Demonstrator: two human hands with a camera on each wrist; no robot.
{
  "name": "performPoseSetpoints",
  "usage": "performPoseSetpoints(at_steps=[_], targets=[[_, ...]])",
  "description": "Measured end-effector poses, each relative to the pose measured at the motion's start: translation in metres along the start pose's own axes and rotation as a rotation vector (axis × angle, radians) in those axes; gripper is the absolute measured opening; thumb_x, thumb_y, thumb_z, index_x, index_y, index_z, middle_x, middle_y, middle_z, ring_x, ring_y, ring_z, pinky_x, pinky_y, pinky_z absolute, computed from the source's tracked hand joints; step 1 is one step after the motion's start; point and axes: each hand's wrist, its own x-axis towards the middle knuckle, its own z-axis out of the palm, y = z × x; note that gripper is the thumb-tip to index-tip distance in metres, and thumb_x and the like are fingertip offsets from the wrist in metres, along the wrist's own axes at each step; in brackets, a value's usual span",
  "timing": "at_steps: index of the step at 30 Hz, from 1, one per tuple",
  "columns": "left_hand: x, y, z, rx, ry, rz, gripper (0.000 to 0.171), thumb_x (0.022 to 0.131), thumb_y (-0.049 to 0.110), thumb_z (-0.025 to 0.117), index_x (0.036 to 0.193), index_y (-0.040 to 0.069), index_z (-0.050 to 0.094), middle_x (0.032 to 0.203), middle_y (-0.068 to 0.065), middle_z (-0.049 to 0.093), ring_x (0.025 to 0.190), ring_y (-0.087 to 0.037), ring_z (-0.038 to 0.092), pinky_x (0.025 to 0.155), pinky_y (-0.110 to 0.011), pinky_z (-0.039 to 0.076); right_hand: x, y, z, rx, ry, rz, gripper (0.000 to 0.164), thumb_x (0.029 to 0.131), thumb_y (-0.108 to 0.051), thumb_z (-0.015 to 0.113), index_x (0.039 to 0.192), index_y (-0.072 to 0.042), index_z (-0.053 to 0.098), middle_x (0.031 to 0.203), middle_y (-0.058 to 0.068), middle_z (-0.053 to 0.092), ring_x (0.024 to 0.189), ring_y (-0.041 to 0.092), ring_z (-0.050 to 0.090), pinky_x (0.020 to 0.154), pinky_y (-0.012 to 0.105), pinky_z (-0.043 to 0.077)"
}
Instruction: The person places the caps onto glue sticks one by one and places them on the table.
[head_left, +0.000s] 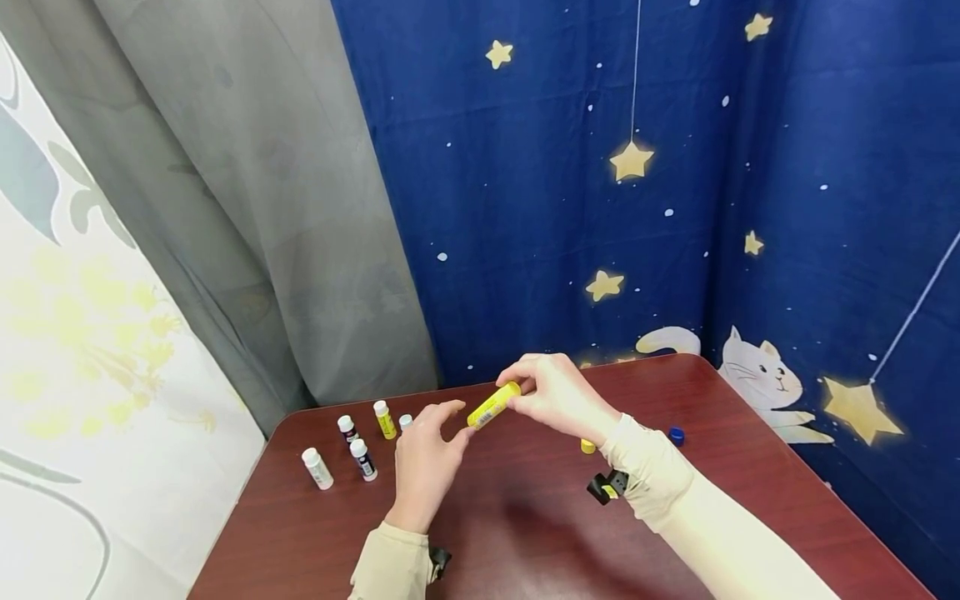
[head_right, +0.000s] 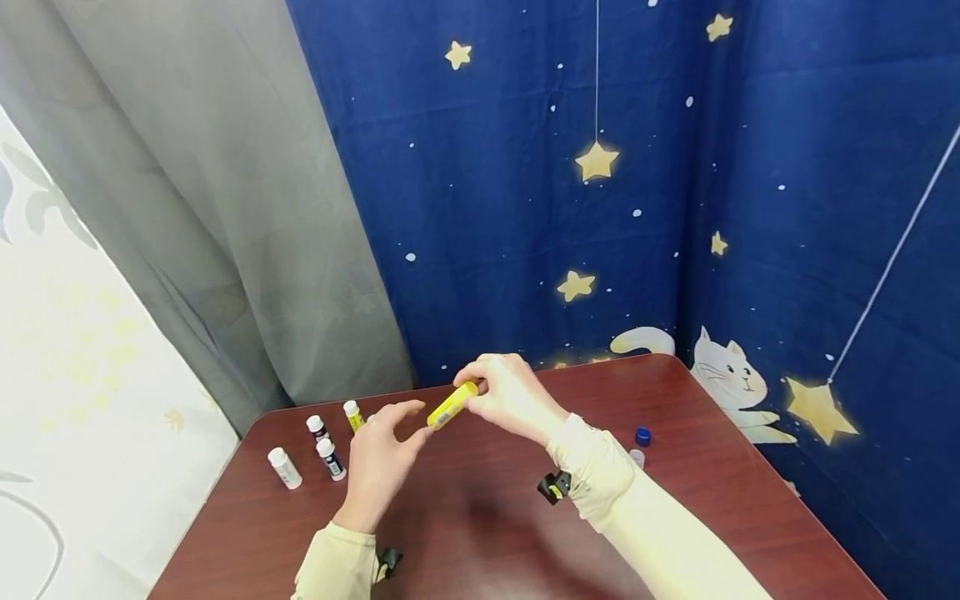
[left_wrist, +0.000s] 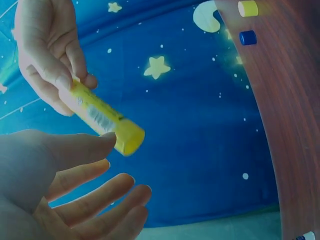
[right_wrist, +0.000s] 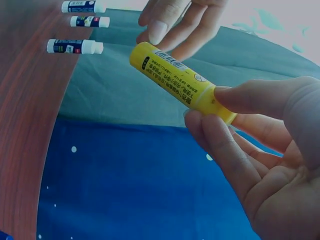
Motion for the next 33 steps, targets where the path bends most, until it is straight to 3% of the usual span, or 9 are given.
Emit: performPoseSetpoints(at_steps=[10, 20, 33], targets=[[0.009, -0.026, -0.002, 0.023, 0.011, -0.095, 0.035, 0.082, 0.021, 0.085, 0.116, 0.017, 0.075, 0.111, -0.001, 0.073, 0.102, -0.023, 0.068, 0.082, -0.049, 0.054, -0.002, 0.008, -0.011, -0.028, 0.006, 0.04, 0.022, 0.082, -0.007, 0.079, 0.099, -0.021, 0.078, 0.095, -0.008, 0.069, 0.074, 0.007, 0.066, 0.065, 0.024, 0.056], [0.011, -0.043, -0.008, 0.039, 0.031, -0.119, 0.035, 0.082, 0.022, 0.084, 0.116, 0.017, 0.075, 0.111, -0.003, 0.073, 0.096, -0.026, 0.069, 0.076, -0.05, 0.054, -0.007, 0.02, -0.021, -0.051, 0.017, 0.081, 0.022, 0.082, -0.007, 0.077, 0.098, -0.022, 0.077, 0.094, -0.008, 0.069, 0.074, 0.011, 0.065, 0.06, 0.028, 0.054], [0.016, -0.056, -0.01, 0.039, 0.105, -0.119, 0.033, 0.08, 0.018, 0.086, 0.111, 0.013, 0.077, 0.1, -0.006, 0.074, 0.085, -0.024, 0.069, 0.067, -0.046, 0.052, -0.019, 0.04, -0.036, -0.116, 0.055, 0.119, 0.02, 0.084, -0.008, 0.076, 0.1, -0.02, 0.077, 0.095, -0.006, 0.069, 0.075, 0.009, 0.064, 0.067, 0.027, 0.055]])
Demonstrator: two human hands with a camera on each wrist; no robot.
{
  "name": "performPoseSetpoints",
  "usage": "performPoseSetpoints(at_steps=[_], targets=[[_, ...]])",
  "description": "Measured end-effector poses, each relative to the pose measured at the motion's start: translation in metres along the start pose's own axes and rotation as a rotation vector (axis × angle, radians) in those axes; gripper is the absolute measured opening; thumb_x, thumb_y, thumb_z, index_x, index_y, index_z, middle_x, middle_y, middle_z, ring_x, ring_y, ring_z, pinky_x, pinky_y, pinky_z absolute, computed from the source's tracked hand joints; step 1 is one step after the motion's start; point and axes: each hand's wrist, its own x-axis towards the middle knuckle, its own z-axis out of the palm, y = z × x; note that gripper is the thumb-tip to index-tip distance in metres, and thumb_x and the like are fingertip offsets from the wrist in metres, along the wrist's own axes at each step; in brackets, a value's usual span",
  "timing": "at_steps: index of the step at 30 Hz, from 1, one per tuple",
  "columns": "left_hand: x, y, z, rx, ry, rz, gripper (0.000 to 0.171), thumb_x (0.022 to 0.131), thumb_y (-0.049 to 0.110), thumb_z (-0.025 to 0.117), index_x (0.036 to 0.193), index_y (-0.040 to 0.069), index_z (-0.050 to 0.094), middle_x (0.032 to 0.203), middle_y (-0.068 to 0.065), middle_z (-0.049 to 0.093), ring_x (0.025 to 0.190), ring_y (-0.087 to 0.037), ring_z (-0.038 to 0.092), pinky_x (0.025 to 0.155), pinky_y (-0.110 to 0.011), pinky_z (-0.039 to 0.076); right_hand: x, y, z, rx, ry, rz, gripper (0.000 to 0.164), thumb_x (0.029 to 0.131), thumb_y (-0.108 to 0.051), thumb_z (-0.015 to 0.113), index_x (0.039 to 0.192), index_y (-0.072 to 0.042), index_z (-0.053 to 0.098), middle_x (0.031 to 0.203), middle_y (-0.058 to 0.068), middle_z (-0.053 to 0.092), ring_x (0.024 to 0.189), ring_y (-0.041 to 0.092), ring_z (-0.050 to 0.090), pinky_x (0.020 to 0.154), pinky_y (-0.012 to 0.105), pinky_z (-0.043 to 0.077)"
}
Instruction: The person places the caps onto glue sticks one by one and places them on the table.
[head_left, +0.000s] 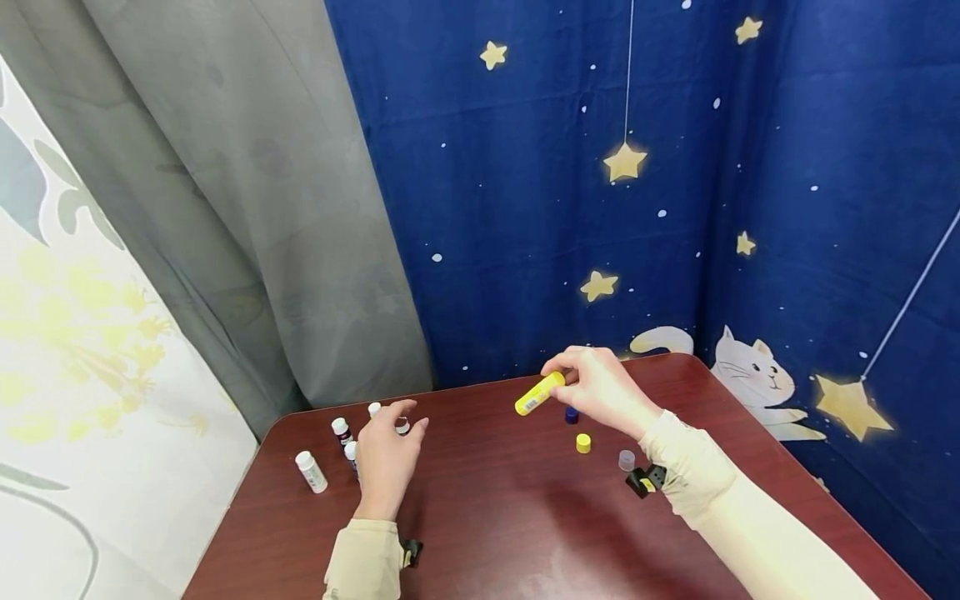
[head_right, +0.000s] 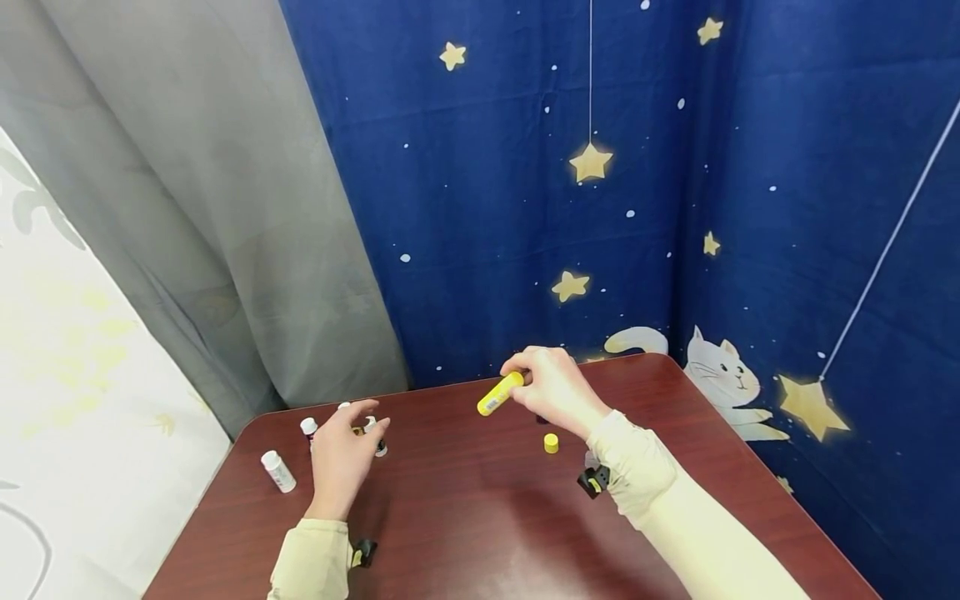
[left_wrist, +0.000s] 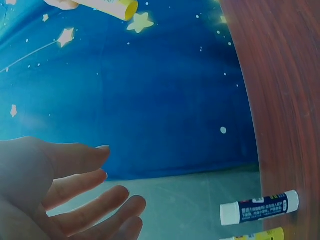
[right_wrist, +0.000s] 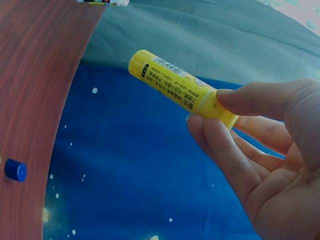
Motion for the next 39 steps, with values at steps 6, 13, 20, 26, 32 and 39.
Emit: performPoseSetpoints(at_steps=[6, 13, 20, 26, 32, 39], targets=[[-0.001, -0.005, -0.004, 0.016, 0.019, -0.039, 0.031, 0.08, 0.018, 0.086, 0.109, 0.013, 0.077, 0.093, -0.004, 0.073, 0.074, -0.022, 0.068, 0.065, -0.045, 0.05, -0.007, 0.011, -0.01, -0.008, 0.007, 0.015, 0.02, 0.083, -0.008, 0.077, 0.099, -0.019, 0.077, 0.095, -0.005, 0.069, 0.075, 0.009, 0.064, 0.066, 0.027, 0.055], [-0.002, -0.012, -0.009, 0.034, 0.001, -0.113, 0.028, 0.084, 0.021, 0.083, 0.109, 0.013, 0.077, 0.1, -0.009, 0.074, 0.083, -0.026, 0.068, 0.071, -0.049, 0.049, -0.013, 0.024, -0.015, -0.026, 0.001, 0.017, 0.02, 0.082, -0.008, 0.077, 0.099, -0.018, 0.078, 0.093, -0.004, 0.07, 0.073, 0.007, 0.064, 0.064, 0.027, 0.055], [-0.004, -0.015, -0.012, 0.041, 0.011, -0.141, 0.025, 0.086, 0.023, 0.081, 0.108, 0.013, 0.077, 0.094, -0.006, 0.072, 0.084, -0.028, 0.067, 0.074, -0.05, 0.048, -0.021, 0.035, -0.024, -0.045, 0.013, 0.034, 0.02, 0.082, -0.007, 0.078, 0.099, -0.018, 0.078, 0.093, -0.004, 0.07, 0.074, 0.009, 0.065, 0.066, 0.028, 0.055], [-0.003, -0.017, -0.016, 0.054, 0.037, -0.163, 0.027, 0.084, 0.021, 0.082, 0.109, 0.012, 0.077, 0.095, -0.01, 0.071, 0.083, -0.031, 0.066, 0.073, -0.051, 0.048, -0.025, 0.042, -0.033, -0.053, 0.015, 0.063, 0.02, 0.082, -0.008, 0.078, 0.1, -0.016, 0.078, 0.096, -0.003, 0.072, 0.076, 0.01, 0.066, 0.068, 0.029, 0.056], [-0.004, -0.022, -0.022, 0.054, 0.036, -0.201, 0.026, 0.085, 0.019, 0.08, 0.11, 0.013, 0.077, 0.101, -0.01, 0.074, 0.09, -0.036, 0.067, 0.073, -0.053, 0.047, -0.026, 0.048, -0.039, -0.078, 0.002, 0.063, 0.019, 0.083, -0.008, 0.078, 0.101, -0.012, 0.078, 0.093, -0.003, 0.071, 0.075, 0.012, 0.064, 0.068, 0.032, 0.054], [-0.007, -0.03, -0.028, 0.069, 0.061, -0.216, 0.024, 0.083, 0.014, 0.081, 0.106, 0.009, 0.077, 0.1, -0.01, 0.074, 0.084, -0.031, 0.065, 0.07, -0.048, 0.046, -0.026, 0.05, -0.047, -0.1, 0.002, 0.089, 0.019, 0.083, -0.01, 0.079, 0.102, -0.013, 0.078, 0.091, -0.003, 0.071, 0.077, 0.014, 0.064, 0.068, 0.032, 0.055]])
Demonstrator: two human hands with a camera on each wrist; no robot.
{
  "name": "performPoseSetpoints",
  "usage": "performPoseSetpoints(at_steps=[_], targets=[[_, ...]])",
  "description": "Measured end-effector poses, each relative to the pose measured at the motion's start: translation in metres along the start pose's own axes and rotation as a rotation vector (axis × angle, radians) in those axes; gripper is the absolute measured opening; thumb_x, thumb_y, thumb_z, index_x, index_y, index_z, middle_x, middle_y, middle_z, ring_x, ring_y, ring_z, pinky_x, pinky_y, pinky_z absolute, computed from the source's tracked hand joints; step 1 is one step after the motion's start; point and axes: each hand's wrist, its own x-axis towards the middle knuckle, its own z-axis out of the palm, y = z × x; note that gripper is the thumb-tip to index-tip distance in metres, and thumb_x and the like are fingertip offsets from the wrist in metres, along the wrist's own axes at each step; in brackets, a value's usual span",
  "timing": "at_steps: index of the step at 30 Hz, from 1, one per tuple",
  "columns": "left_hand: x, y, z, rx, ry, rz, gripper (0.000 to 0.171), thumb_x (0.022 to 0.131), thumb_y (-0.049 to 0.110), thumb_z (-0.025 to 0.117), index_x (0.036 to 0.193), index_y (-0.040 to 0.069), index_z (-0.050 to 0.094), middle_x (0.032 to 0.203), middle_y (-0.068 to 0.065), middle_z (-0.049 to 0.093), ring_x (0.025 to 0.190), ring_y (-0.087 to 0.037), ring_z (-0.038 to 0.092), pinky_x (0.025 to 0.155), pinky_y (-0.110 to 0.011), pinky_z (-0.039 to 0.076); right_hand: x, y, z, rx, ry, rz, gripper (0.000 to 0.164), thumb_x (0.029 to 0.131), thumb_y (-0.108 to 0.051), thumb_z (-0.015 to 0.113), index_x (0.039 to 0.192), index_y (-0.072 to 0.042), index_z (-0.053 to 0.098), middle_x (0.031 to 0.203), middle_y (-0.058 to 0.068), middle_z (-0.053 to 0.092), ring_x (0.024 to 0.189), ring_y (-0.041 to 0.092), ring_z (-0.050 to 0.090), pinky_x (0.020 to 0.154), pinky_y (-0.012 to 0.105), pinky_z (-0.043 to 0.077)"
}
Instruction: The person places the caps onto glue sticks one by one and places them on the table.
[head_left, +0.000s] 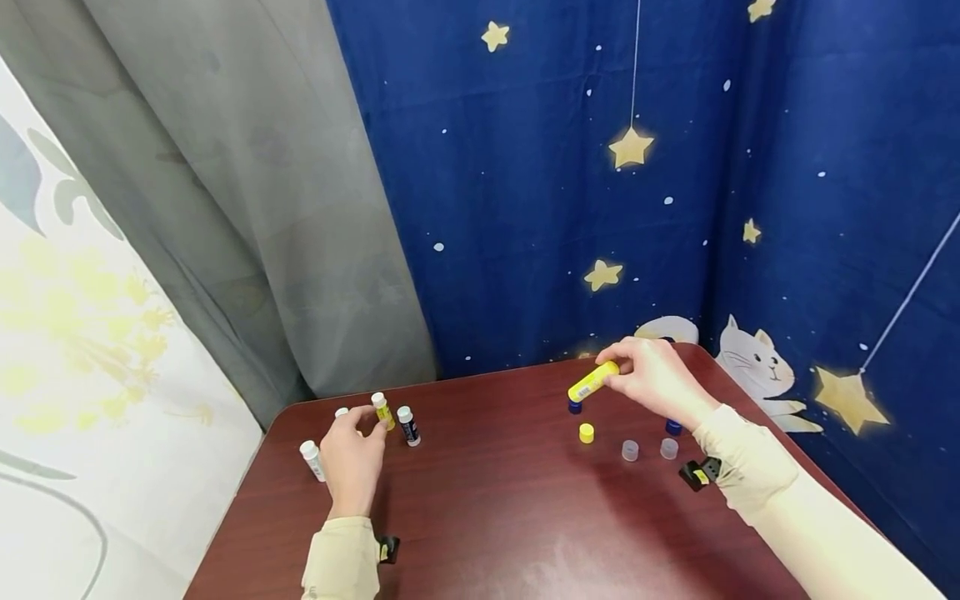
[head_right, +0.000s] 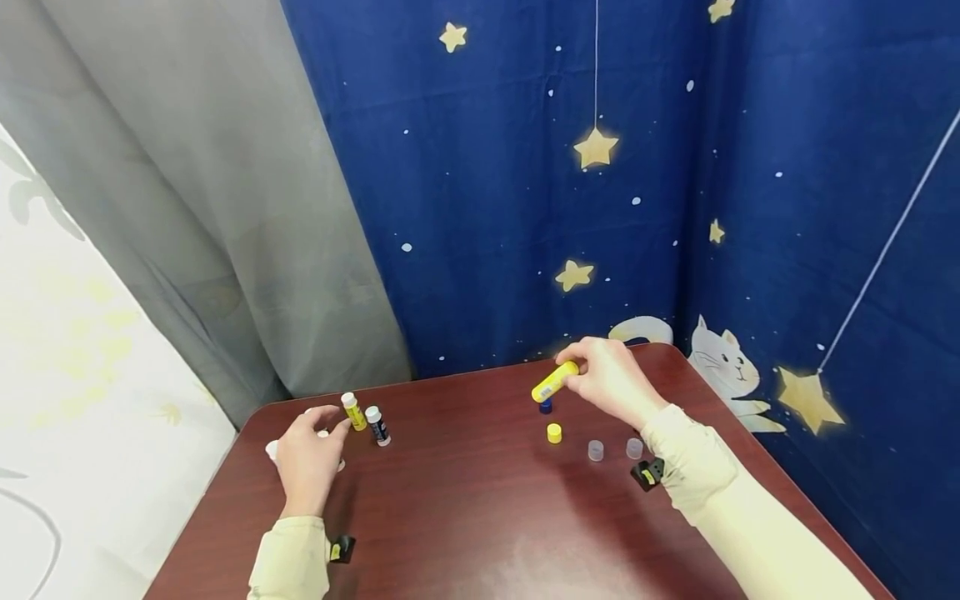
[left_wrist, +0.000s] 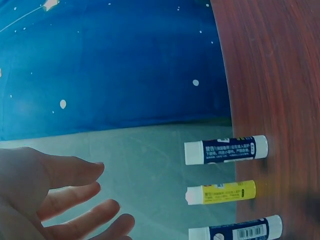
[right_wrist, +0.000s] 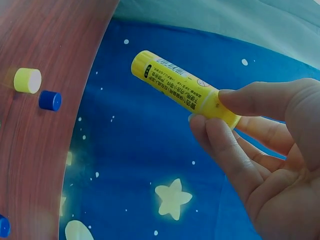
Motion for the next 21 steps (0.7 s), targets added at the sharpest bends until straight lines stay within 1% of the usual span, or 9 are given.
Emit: performPoseSetpoints(at_steps=[4, 9, 11, 16, 21], targets=[[0.0, -0.006, -0.003, 0.003, -0.003, -0.009, 0.024, 0.083, 0.012, 0.08, 0.106, 0.007, 0.076, 0.1, -0.011, 0.073, 0.084, -0.032, 0.065, 0.07, -0.048, 0.046, 0.0, 0.0, -0.003, -0.006, 0.0, 0.004, 0.018, 0.083, -0.01, 0.079, 0.1, -0.013, 0.078, 0.09, -0.001, 0.07, 0.076, 0.015, 0.063, 0.068, 0.032, 0.055], [-0.001, -0.015, -0.008, 0.017, 0.01, -0.049, 0.025, 0.084, 0.014, 0.08, 0.108, 0.007, 0.076, 0.104, -0.013, 0.071, 0.091, -0.035, 0.064, 0.074, -0.053, 0.046, 0.002, 0.002, -0.008, -0.021, 0.003, -0.021, 0.016, 0.084, -0.011, 0.079, 0.1, -0.014, 0.078, 0.09, -0.002, 0.07, 0.075, 0.014, 0.063, 0.066, 0.031, 0.055], [0.0, -0.018, -0.008, 0.017, 0.014, -0.053, 0.026, 0.085, 0.014, 0.08, 0.109, 0.007, 0.075, 0.106, -0.015, 0.07, 0.094, -0.038, 0.064, 0.076, -0.055, 0.046, 0.002, 0.004, -0.011, -0.035, 0.011, -0.025, 0.016, 0.084, -0.011, 0.079, 0.1, -0.014, 0.078, 0.089, -0.002, 0.069, 0.074, 0.013, 0.063, 0.066, 0.032, 0.055], [0.002, -0.023, -0.006, 0.005, 0.006, -0.057, 0.028, 0.086, 0.014, 0.079, 0.112, 0.005, 0.075, 0.11, -0.019, 0.069, 0.097, -0.042, 0.062, 0.08, -0.059, 0.045, 0.001, 0.011, -0.019, -0.063, 0.025, -0.026, 0.016, 0.084, -0.009, 0.078, 0.1, -0.014, 0.077, 0.091, -0.001, 0.068, 0.074, 0.014, 0.064, 0.069, 0.035, 0.056], [0.002, -0.029, -0.003, 0.006, -0.01, -0.069, 0.029, 0.087, 0.015, 0.078, 0.114, 0.005, 0.074, 0.111, -0.021, 0.067, 0.096, -0.041, 0.062, 0.078, -0.06, 0.044, 0.0, 0.018, -0.025, -0.082, 0.025, -0.023, 0.017, 0.083, -0.007, 0.077, 0.099, -0.013, 0.077, 0.092, 0.001, 0.069, 0.075, 0.015, 0.064, 0.07, 0.036, 0.056]])
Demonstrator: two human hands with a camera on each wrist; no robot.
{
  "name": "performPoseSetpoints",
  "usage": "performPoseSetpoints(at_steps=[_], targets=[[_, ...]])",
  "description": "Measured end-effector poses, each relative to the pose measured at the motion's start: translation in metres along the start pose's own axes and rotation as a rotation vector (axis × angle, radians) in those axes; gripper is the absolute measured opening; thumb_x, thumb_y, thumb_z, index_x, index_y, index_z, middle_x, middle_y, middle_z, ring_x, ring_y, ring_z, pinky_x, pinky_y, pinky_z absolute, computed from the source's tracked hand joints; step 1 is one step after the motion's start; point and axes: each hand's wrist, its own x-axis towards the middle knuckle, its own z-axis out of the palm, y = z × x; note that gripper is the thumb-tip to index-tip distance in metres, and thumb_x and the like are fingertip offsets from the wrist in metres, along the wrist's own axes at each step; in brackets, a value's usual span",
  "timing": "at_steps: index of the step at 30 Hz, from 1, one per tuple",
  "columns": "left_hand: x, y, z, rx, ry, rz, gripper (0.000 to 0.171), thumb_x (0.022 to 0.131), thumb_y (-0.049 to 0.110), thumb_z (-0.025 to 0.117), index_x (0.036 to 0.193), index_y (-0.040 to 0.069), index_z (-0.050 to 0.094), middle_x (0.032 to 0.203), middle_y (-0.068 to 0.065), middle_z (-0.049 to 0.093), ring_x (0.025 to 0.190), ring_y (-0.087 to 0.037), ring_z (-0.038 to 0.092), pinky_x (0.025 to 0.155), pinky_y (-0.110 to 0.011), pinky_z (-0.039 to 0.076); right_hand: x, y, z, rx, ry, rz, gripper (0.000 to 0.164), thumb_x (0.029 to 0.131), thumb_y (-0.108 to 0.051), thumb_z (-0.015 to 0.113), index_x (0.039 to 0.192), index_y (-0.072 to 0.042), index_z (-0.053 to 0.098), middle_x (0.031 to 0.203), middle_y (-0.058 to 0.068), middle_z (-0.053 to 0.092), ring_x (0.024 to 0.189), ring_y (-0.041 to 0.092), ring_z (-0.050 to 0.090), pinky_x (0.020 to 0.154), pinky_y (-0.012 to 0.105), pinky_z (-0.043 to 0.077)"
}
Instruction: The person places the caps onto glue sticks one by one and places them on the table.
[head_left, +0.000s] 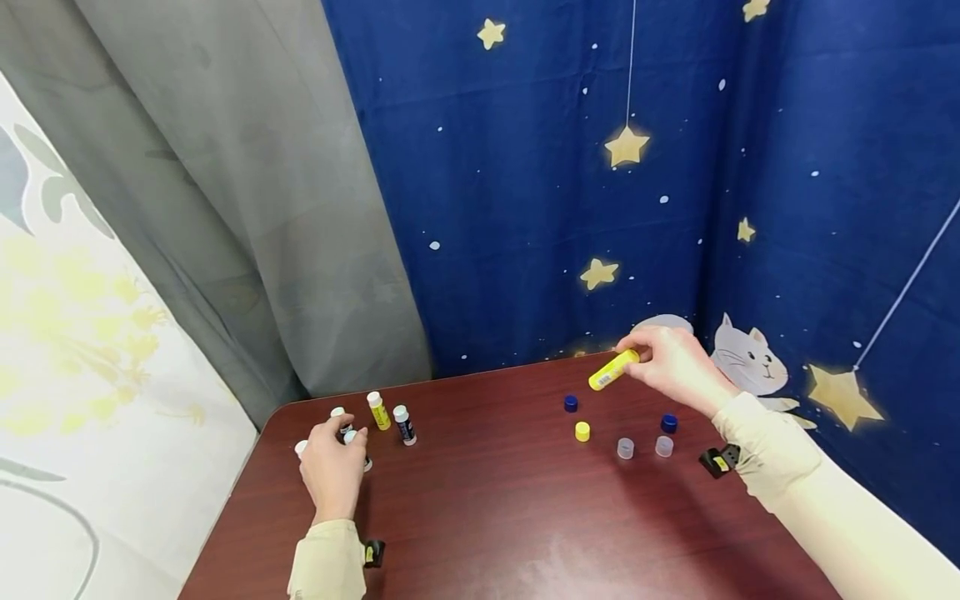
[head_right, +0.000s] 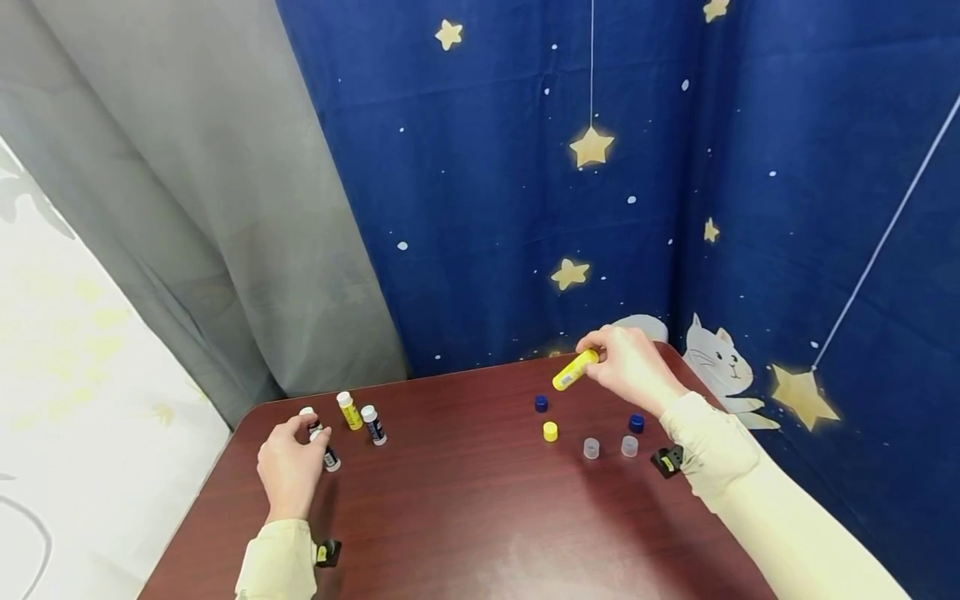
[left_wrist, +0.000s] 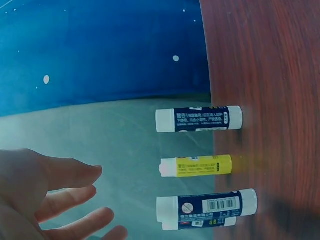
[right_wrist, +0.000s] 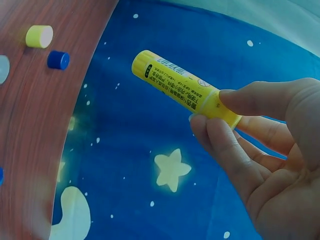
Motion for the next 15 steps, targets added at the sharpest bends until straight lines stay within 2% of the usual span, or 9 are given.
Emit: performPoseSetpoints(at_steps=[5, 8, 15], targets=[[0.001, -0.005, 0.004, 0.003, -0.011, -0.012, 0.032, 0.086, 0.015, 0.078, 0.117, 0.004, 0.072, 0.113, -0.022, 0.065, 0.096, -0.042, 0.061, 0.078, -0.06, 0.044, 0.0, 0.009, -0.004, -0.027, 0.025, -0.012, 0.015, 0.081, -0.005, 0.078, 0.094, -0.014, 0.077, 0.091, 0.001, 0.069, 0.075, 0.017, 0.06, 0.067, 0.035, 0.053], [0.002, -0.008, 0.006, 0.003, -0.02, -0.023, 0.036, 0.086, 0.014, 0.077, 0.12, 0.004, 0.07, 0.114, -0.023, 0.065, 0.1, -0.043, 0.06, 0.081, -0.061, 0.043, 0.001, 0.014, -0.007, -0.033, 0.034, -0.008, 0.015, 0.081, -0.005, 0.078, 0.093, -0.014, 0.077, 0.096, 0.002, 0.069, 0.077, 0.019, 0.06, 0.067, 0.034, 0.052], [0.004, -0.018, 0.013, -0.002, -0.012, -0.053, 0.045, 0.085, 0.014, 0.078, 0.127, 0.005, 0.067, 0.113, -0.024, 0.066, 0.102, -0.043, 0.06, 0.082, -0.063, 0.042, 0.002, 0.025, -0.022, -0.035, 0.03, 0.052, 0.024, 0.082, -0.004, 0.074, 0.104, -0.015, 0.078, 0.102, 0.007, 0.072, 0.076, 0.021, 0.06, 0.063, 0.034, 0.051]])
